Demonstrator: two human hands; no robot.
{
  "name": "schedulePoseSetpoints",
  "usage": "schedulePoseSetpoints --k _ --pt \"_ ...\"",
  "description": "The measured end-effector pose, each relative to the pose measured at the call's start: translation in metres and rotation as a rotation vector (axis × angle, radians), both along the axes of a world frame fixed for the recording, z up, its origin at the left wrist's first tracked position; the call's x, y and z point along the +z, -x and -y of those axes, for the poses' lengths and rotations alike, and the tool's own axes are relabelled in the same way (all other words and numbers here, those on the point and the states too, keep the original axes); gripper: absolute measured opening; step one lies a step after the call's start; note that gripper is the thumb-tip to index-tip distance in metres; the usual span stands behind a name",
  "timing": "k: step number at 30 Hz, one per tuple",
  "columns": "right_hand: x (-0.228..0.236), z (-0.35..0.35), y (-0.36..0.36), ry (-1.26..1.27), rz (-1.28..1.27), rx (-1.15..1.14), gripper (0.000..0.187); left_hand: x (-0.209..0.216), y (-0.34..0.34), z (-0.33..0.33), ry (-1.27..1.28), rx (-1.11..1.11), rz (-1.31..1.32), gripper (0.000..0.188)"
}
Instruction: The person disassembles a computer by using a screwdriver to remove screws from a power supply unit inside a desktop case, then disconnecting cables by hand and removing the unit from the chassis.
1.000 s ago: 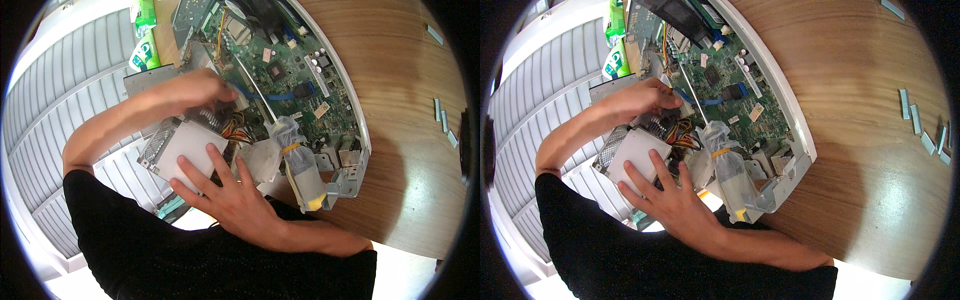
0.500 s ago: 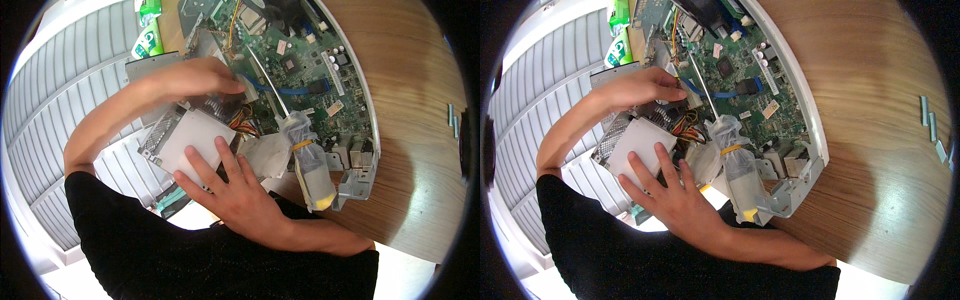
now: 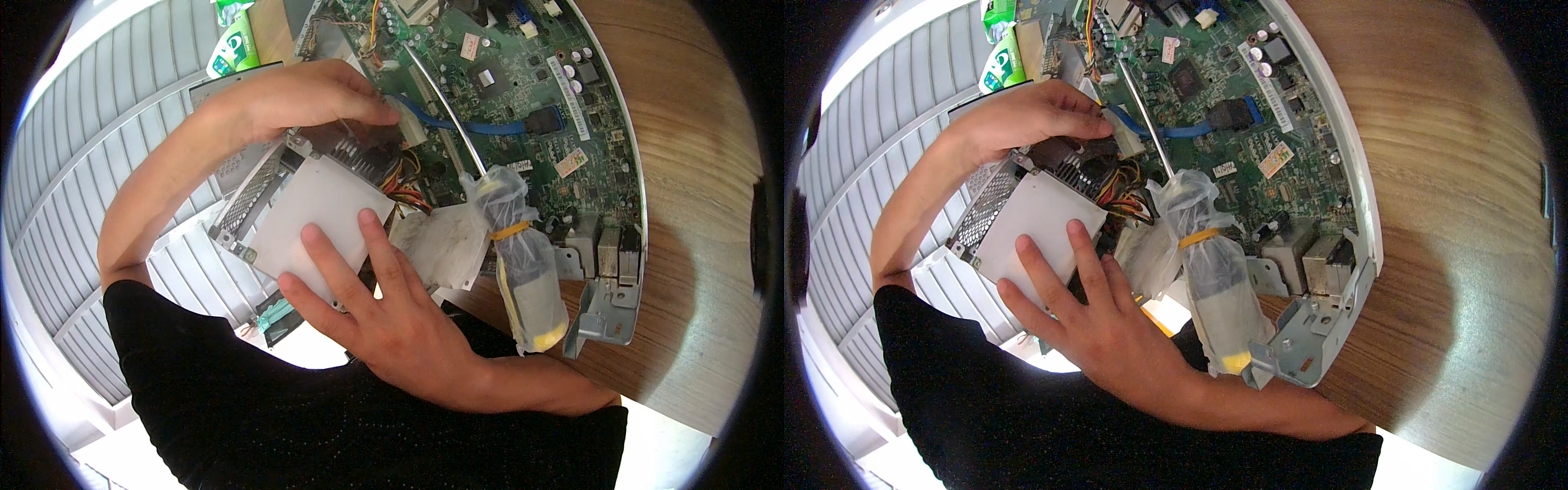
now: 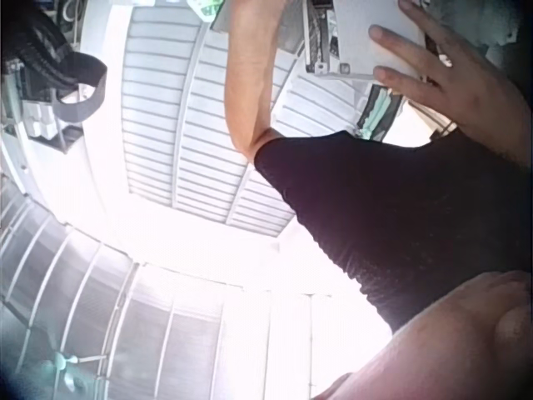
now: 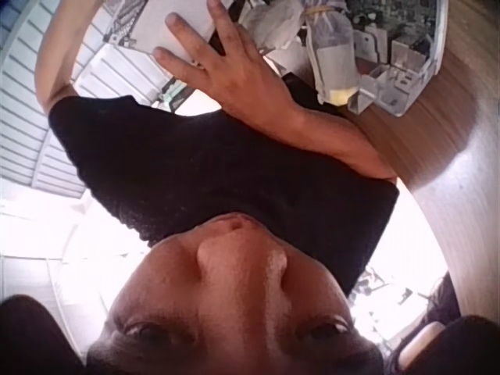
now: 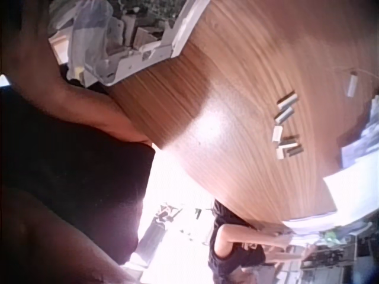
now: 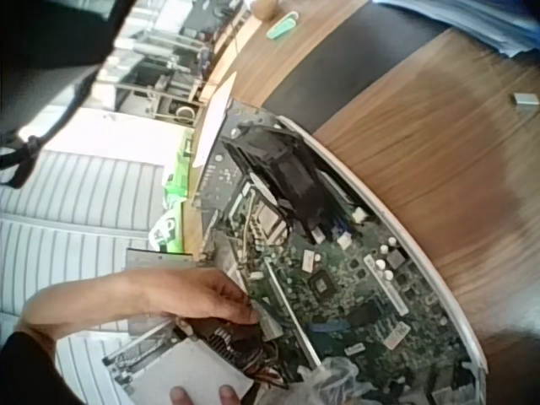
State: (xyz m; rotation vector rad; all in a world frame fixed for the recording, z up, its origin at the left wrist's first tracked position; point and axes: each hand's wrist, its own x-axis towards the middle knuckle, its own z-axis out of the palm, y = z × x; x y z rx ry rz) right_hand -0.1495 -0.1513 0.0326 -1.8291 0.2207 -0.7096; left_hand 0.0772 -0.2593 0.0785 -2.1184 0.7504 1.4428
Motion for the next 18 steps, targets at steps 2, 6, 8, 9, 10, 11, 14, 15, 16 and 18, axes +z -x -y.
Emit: schedulePoseSetpoints --k 2,6,8,9,10,11,14,15,16,18 --pt "0.000 0.000 0.000 -0.042 0.027 0.002 0.066 0.002 0.008 0.009 -0.060 -0.043 0.035 0.035" --pt "0.002 -0.003 0.002 -0.040 0.027 -0.010 0.066 -0.001 0.001 0.007 -0.078 -0.042 -0.010 0.035" --pt "0.001 -0.005 0.002 -0.057 0.046 -0.004 0.068 -0.002 -0.004 0.001 -0.010 -0.191 -0.003 0.036" --pt "0.001 -0.004 0.001 -0.055 0.043 -0.006 0.068 -0.002 -0.003 0.002 0.057 -0.344 0.001 0.036" --pt "0.002 -0.004 0.001 -0.057 0.040 0.003 0.068 -0.002 -0.001 0.003 0.060 -0.346 -0.002 0.036" --pt "0.002 -0.004 0.001 -0.059 0.037 0.012 0.068 0.001 0.004 0.004 0.081 -0.540 -0.014 0.039" --pt "0.001 -0.005 0.001 -0.052 0.036 0.025 0.068 0.013 0.027 0.006 0.140 -0.884 -0.013 0.044" --pt "0.000 -0.004 0.000 -0.051 0.038 0.029 0.068 0.012 0.035 0.005 0.179 -1.041 -0.013 0.046" --pt "-0.001 -0.004 0.000 -0.059 0.037 0.021 0.067 0.007 0.041 0.002 0.180 -1.076 0.057 0.049" --pt "-0.002 -0.003 -0.001 -0.068 0.039 0.017 0.067 0.003 0.044 0.000 0.160 -1.070 0.103 0.049"
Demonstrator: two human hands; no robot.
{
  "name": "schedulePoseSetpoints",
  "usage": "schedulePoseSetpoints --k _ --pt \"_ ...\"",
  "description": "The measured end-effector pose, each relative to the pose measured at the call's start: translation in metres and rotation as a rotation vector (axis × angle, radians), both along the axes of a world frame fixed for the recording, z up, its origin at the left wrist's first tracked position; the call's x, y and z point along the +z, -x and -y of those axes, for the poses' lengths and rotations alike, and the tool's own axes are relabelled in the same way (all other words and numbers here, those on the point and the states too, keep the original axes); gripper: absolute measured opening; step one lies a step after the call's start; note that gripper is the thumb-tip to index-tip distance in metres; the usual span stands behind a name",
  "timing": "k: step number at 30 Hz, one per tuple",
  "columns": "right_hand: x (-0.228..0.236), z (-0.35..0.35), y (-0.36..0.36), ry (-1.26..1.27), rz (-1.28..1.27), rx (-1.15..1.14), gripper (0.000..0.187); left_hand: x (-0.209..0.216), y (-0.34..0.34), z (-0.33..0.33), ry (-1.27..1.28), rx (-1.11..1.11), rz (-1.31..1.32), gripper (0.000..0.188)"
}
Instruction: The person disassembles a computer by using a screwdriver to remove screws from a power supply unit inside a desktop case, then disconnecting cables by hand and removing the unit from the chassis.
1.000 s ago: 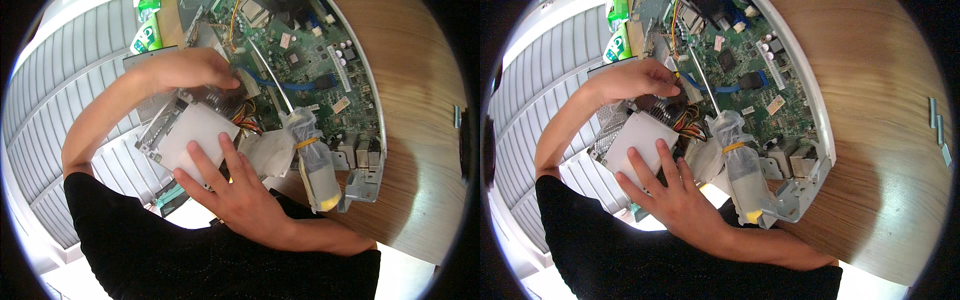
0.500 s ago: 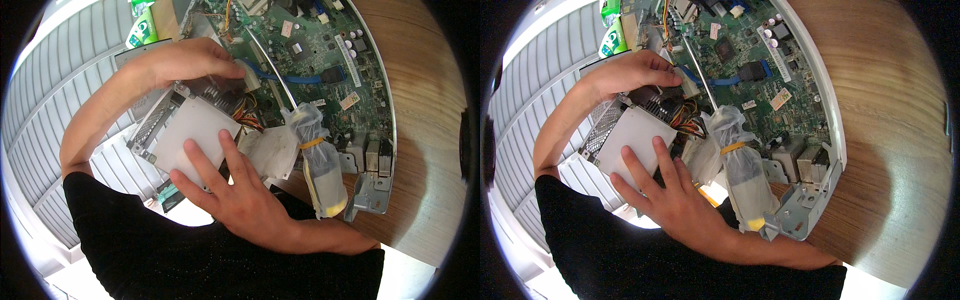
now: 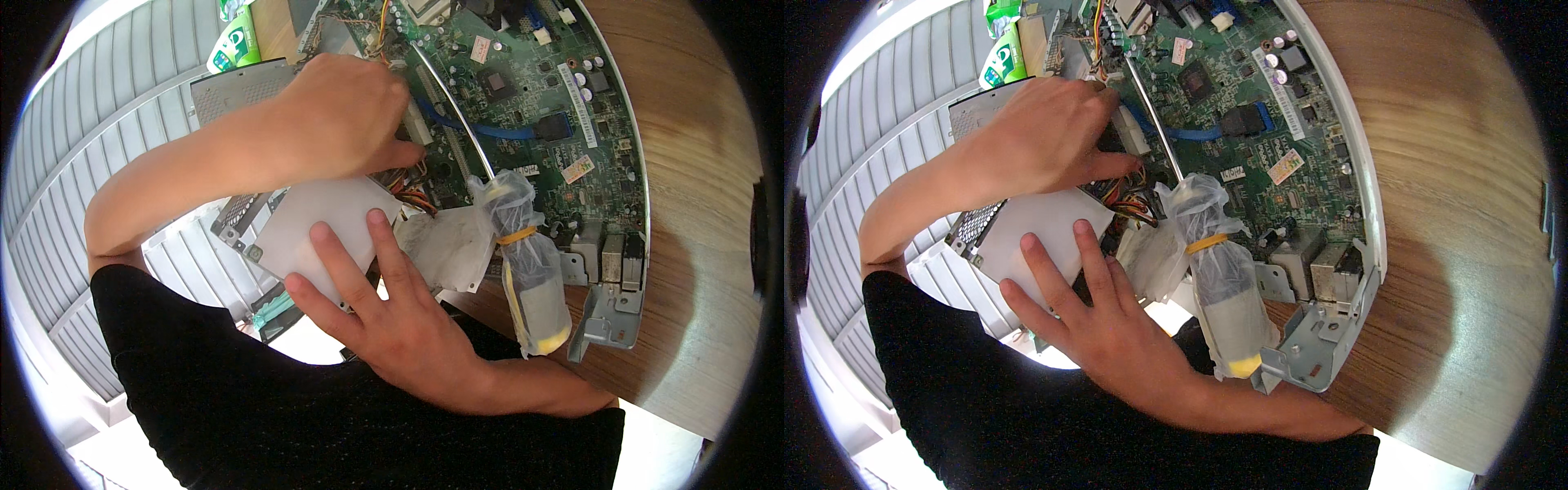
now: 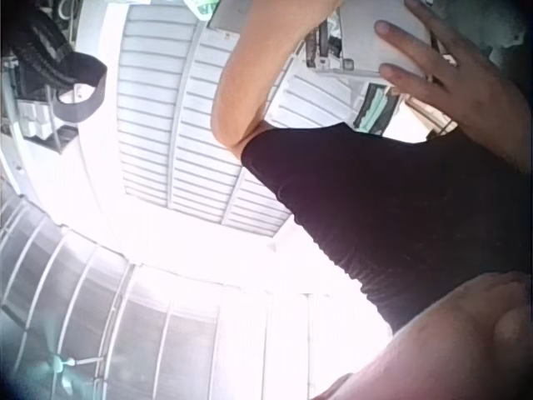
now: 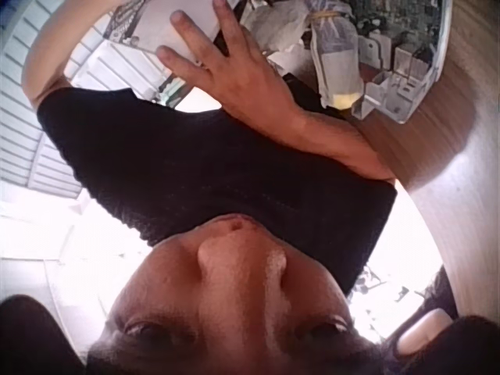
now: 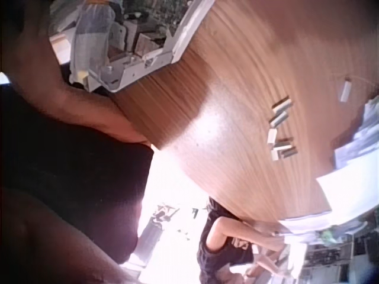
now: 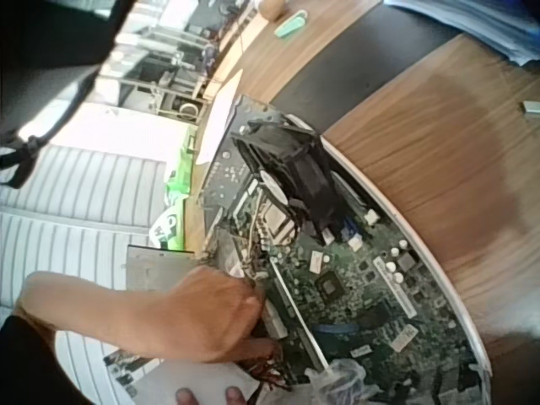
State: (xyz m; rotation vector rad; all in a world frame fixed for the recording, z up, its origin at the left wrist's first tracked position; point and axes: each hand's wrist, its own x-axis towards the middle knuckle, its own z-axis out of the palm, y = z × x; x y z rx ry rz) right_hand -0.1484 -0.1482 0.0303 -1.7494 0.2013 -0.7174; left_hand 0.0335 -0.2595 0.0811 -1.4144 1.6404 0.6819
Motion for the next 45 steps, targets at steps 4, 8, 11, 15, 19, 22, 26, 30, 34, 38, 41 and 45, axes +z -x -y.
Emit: schedulePoseSetpoints --k 4,8,11,15,19,22,26,30,34,38,41,45 --pt "0.000 0.001 0.000 0.026 -0.007 0.010 0.067 -0.001 0.000 -0.002 0.024 -0.023 0.060 0.051" --pt "0.000 0.001 -0.001 0.007 -0.001 0.005 0.068 0.003 -0.007 0.003 -0.004 -0.023 0.076 0.050" --pt "0.001 0.001 -0.001 -0.009 0.010 0.013 0.068 0.004 -0.027 0.006 0.028 -0.066 -0.064 0.041" --pt "0.002 -0.002 -0.003 0.003 0.009 -0.009 0.068 0.001 -0.044 0.034 -0.014 -0.186 -0.321 0.027" --pt "0.001 -0.003 0.000 -0.009 0.010 -0.004 0.069 -0.009 -0.051 0.043 -0.118 -0.216 -0.519 0.028" --pt "0.002 -0.004 0.004 0.000 0.007 0.006 0.070 -0.008 -0.044 0.040 -0.083 -0.253 -0.484 0.029" --pt "0.006 -0.001 0.011 0.011 -0.009 0.024 0.058 -0.011 -0.043 0.039 -0.046 -0.285 -0.573 0.030" --pt "0.004 -0.004 0.013 -0.028 0.004 0.030 0.059 -0.013 -0.042 0.039 -0.051 -0.347 -0.588 0.029" --pt "0.004 -0.002 0.012 -0.006 -0.006 0.021 0.059 -0.015 -0.048 0.035 0.005 -0.470 -0.633 0.026" --pt "0.004 0.004 0.007 0.040 -0.031 0.019 0.060 -0.017 -0.056 0.029 0.083 -0.625 -0.638 0.025" --pt "0.002 0.000 0.006 0.018 0.002 0.017 0.070 -0.021 -0.057 0.026 0.165 -0.723 -0.695 0.023" --pt "0.002 0.004 0.005 0.062 -0.041 0.023 0.061 -0.016 -0.055 0.037 0.059 -0.572 -0.747 0.023"
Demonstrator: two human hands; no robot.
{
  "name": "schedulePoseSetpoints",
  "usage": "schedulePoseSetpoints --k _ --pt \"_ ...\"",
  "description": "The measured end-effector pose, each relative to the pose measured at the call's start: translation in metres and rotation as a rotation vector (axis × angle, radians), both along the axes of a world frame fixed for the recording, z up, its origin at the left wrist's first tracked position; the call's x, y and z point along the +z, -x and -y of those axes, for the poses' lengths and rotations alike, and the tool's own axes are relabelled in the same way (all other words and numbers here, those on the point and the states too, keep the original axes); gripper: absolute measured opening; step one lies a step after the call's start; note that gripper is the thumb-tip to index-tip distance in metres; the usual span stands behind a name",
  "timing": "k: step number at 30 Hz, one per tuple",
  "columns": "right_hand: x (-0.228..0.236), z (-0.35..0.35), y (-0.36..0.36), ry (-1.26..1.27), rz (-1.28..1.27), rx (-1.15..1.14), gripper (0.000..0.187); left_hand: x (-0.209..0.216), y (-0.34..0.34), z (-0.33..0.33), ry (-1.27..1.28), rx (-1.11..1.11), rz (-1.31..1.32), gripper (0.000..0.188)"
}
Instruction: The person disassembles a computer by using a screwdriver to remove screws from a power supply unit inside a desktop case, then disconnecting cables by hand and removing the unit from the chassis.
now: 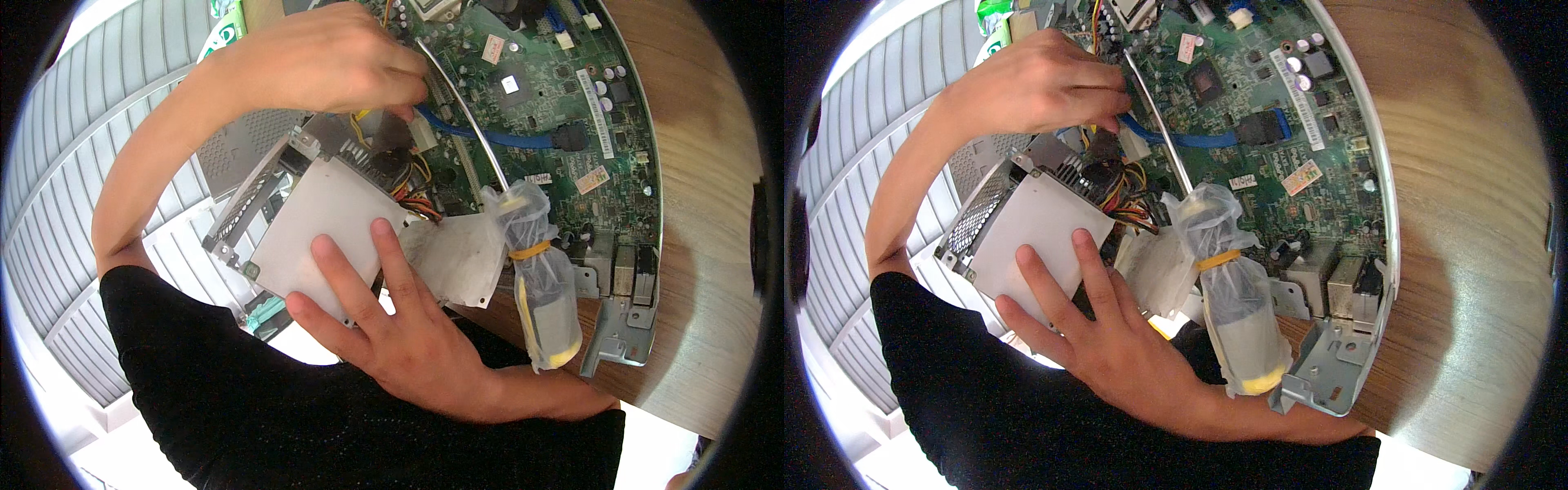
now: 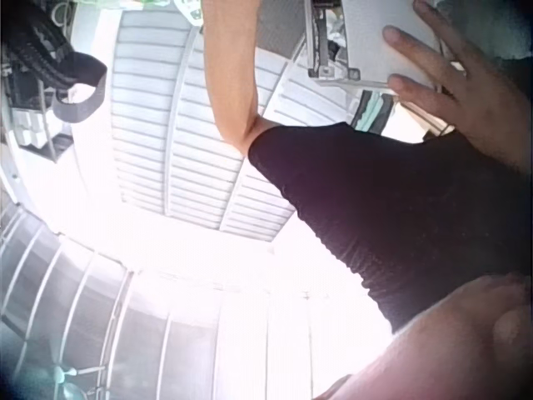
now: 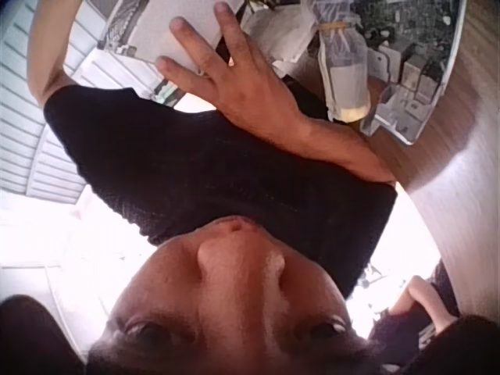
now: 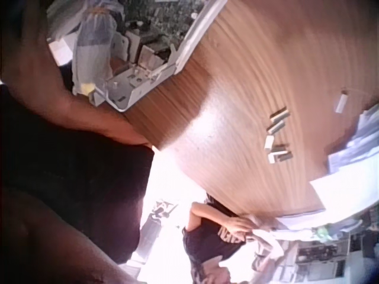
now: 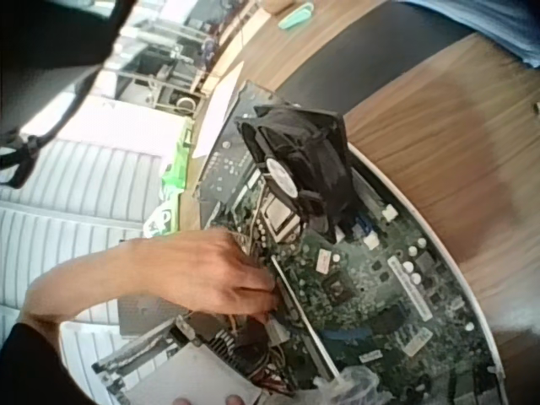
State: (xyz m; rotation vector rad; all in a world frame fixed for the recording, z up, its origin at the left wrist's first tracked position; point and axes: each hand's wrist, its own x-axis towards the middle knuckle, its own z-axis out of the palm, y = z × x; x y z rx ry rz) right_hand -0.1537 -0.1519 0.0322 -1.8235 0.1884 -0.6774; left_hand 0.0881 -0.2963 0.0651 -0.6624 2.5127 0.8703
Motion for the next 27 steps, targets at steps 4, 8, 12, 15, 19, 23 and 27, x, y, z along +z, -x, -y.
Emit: schedulePoseSetpoints --k 4,8,12,15,19,23,27 --pt "0.001 -0.001 0.000 -0.052 0.041 -0.013 0.072 0.001 0.002 0.001 -0.036 0.036 -0.052 0.025" --pt "0.001 0.000 -0.002 -0.030 0.033 -0.020 0.073 0.004 0.001 0.001 -0.026 0.016 0.001 0.025" --pt "0.000 -0.002 -0.002 -0.057 0.045 -0.022 0.072 0.003 0.004 0.001 -0.038 0.021 0.007 0.021" --pt "0.000 -0.004 -0.001 -0.033 0.028 -0.020 0.072 0.001 0.003 0.003 -0.094 0.033 0.006 0.019" --pt "0.001 -0.008 0.002 -0.050 0.040 -0.026 0.072 0.003 0.008 0.005 -0.119 -0.051 0.051 0.019" --pt "0.007 -0.007 0.006 -0.043 0.029 -0.017 0.071 0.004 0.000 -0.016 0.033 -0.130 0.031 0.022" --pt "0.006 -0.011 0.006 -0.051 0.030 -0.023 0.071 0.006 -0.003 -0.027 0.163 -0.230 0.013 0.028"
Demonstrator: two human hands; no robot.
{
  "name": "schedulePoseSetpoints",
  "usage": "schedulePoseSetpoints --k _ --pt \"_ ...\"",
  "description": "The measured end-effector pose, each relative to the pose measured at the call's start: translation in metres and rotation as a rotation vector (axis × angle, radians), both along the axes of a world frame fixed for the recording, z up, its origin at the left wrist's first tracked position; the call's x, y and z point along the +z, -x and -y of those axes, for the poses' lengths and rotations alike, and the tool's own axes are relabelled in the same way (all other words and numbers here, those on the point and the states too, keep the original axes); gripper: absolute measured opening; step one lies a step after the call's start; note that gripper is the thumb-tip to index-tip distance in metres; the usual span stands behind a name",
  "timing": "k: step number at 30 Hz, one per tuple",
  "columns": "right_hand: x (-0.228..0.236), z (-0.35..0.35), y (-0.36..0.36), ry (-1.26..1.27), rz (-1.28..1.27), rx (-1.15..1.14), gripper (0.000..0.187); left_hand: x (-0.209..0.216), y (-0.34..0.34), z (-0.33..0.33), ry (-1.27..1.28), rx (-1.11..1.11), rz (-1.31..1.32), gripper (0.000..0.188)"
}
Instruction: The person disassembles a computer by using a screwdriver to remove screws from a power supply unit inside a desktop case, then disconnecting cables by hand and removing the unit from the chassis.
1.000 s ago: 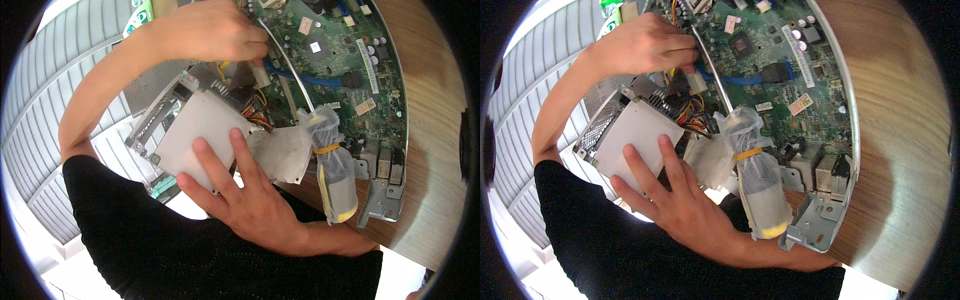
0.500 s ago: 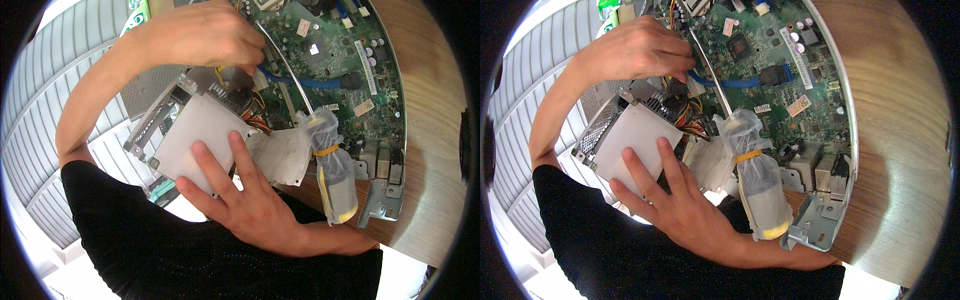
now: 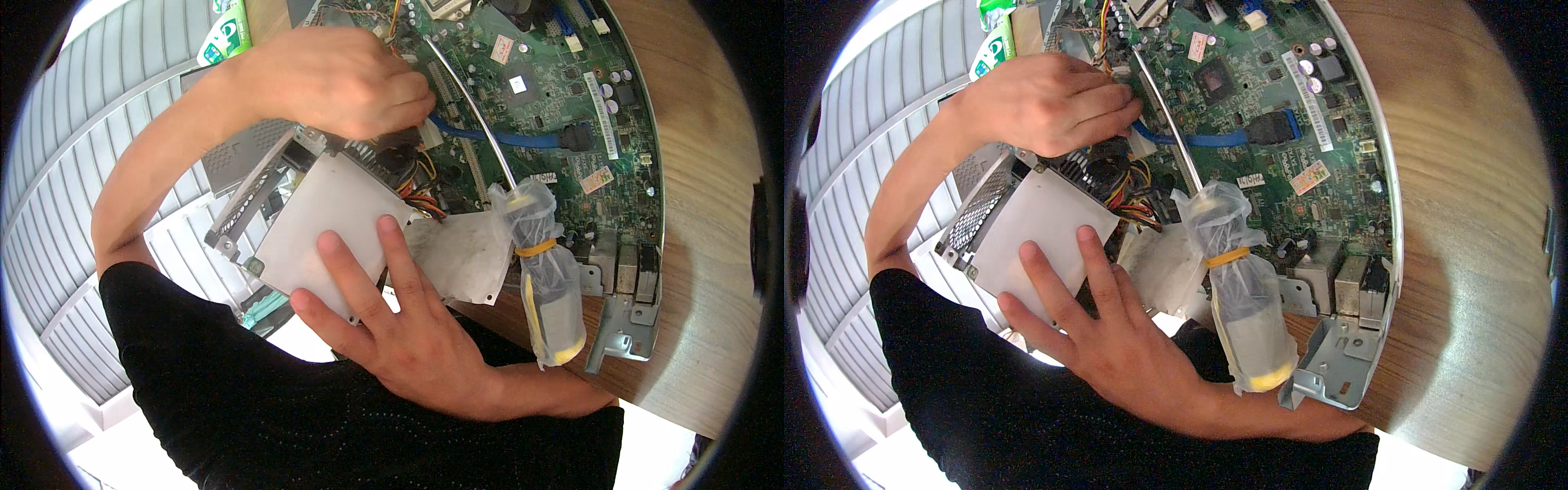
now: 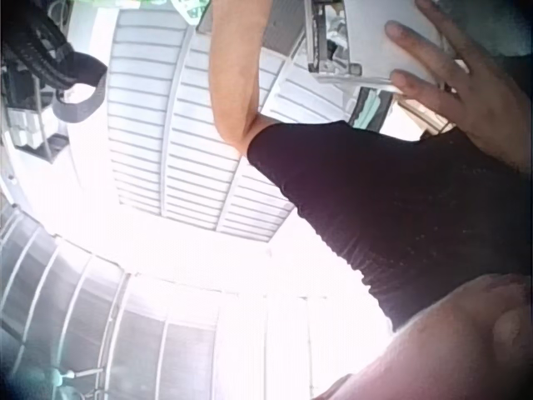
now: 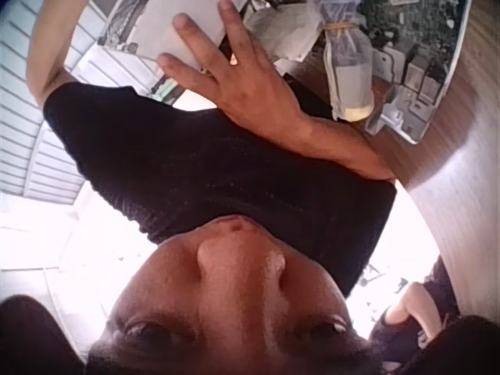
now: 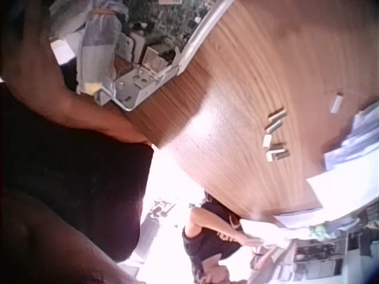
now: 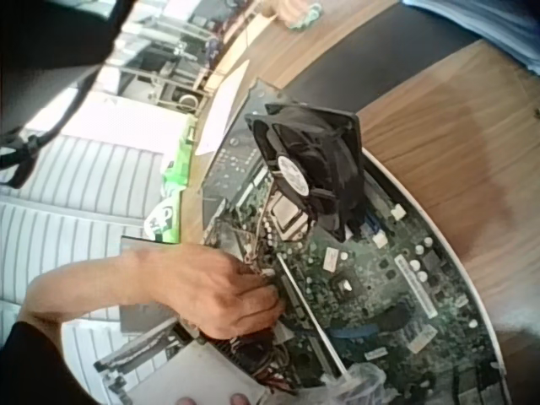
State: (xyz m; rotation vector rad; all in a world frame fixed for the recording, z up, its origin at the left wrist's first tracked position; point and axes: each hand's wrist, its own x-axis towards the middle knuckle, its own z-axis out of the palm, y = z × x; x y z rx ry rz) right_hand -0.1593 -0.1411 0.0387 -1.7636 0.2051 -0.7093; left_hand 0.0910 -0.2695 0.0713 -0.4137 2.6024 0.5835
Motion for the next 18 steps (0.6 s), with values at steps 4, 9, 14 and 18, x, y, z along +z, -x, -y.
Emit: schedulePoseSetpoints --k 4,9,14,18 --pt "0.002 0.002 -0.003 0.047 -0.014 -0.005 0.068 0.000 -0.005 0.001 0.016 -0.003 0.036 0.029" --pt "-0.005 0.017 -0.001 0.108 -0.065 0.009 0.064 -0.010 -0.014 0.007 -0.063 0.289 -0.049 0.023" --pt "-0.011 0.045 0.004 0.054 -0.183 0.165 0.071 0.009 0.005 0.001 -0.505 1.055 0.161 0.020" --pt "0.007 0.094 0.025 0.103 -0.327 0.318 0.054 0.020 0.000 -0.023 -0.433 1.133 0.290 0.029"
